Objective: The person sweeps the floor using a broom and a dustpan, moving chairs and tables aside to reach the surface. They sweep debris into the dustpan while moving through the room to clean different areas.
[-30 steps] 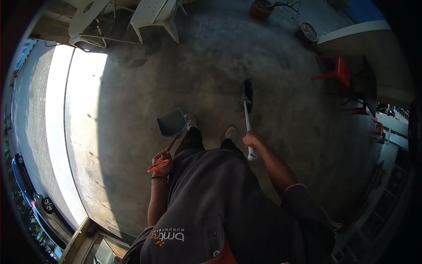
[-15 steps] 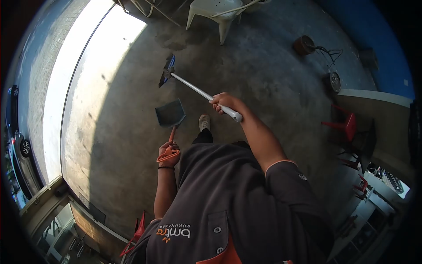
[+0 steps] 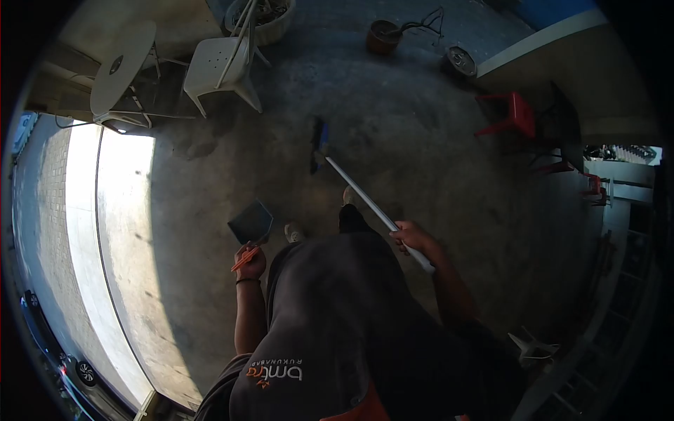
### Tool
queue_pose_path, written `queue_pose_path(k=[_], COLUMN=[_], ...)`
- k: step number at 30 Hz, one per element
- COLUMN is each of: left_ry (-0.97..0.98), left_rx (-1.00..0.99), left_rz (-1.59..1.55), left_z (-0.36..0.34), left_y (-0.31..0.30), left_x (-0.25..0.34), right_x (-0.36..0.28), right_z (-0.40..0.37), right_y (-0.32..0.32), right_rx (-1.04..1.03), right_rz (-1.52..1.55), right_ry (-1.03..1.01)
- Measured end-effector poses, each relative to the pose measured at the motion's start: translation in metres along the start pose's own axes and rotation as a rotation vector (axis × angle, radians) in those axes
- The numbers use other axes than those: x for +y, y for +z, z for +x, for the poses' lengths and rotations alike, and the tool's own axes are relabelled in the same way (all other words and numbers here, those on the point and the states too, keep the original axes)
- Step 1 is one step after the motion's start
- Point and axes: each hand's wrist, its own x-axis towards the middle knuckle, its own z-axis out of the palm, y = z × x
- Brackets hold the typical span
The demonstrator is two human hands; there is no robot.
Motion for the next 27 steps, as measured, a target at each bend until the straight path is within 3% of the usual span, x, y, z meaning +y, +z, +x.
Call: queue_pose_path(k=[4,6,10,13,16,18,22,27], left_ry=[-0.059,-0.141,-0.298,-0.401,-0.461,-0.443,-0.439,-0.436], left_rx=[0.043,0.022,-0.072,-0.147,0.027,0.005,-0.046,0.028], left_rz=[0.096,0.07,0.008,-0.072,-0.129,-0.039,-0.012,-0.159], left_z=[-0.015,-0.014,-0.003,-0.008,-0.034,-0.033,-0.035,-0.029], left_y=[0.118,0.15,0.189,0.215,0.252,0.256,0.25,0.215], left_x=[-0.059,-0.078,-0.097,-0.109,-0.126,-0.127,-0.113,-0.068], right_x=[0.038,0.064,0.028,0.039,0.053,0.065,0.031,-0.036], right_z=[-0.01,0.006,-0.014,0.012,0.053,0.097,0.152,0.194], right_y=[-0.088,-0.147,-0.238,-0.303,-0.34,-0.355,-0.31,-0.16], right_rx=[0.465,0.564,0.647,0.753,0.768,0.638,0.39,0.231], right_rz=[-0.395,-0.439,-0.326,-0.26,-0.319,-0.561,-0.885,-1.246], right_ry=[-0.066,0.083,0.226,0.231,0.23,0.206,0.202,0.055])
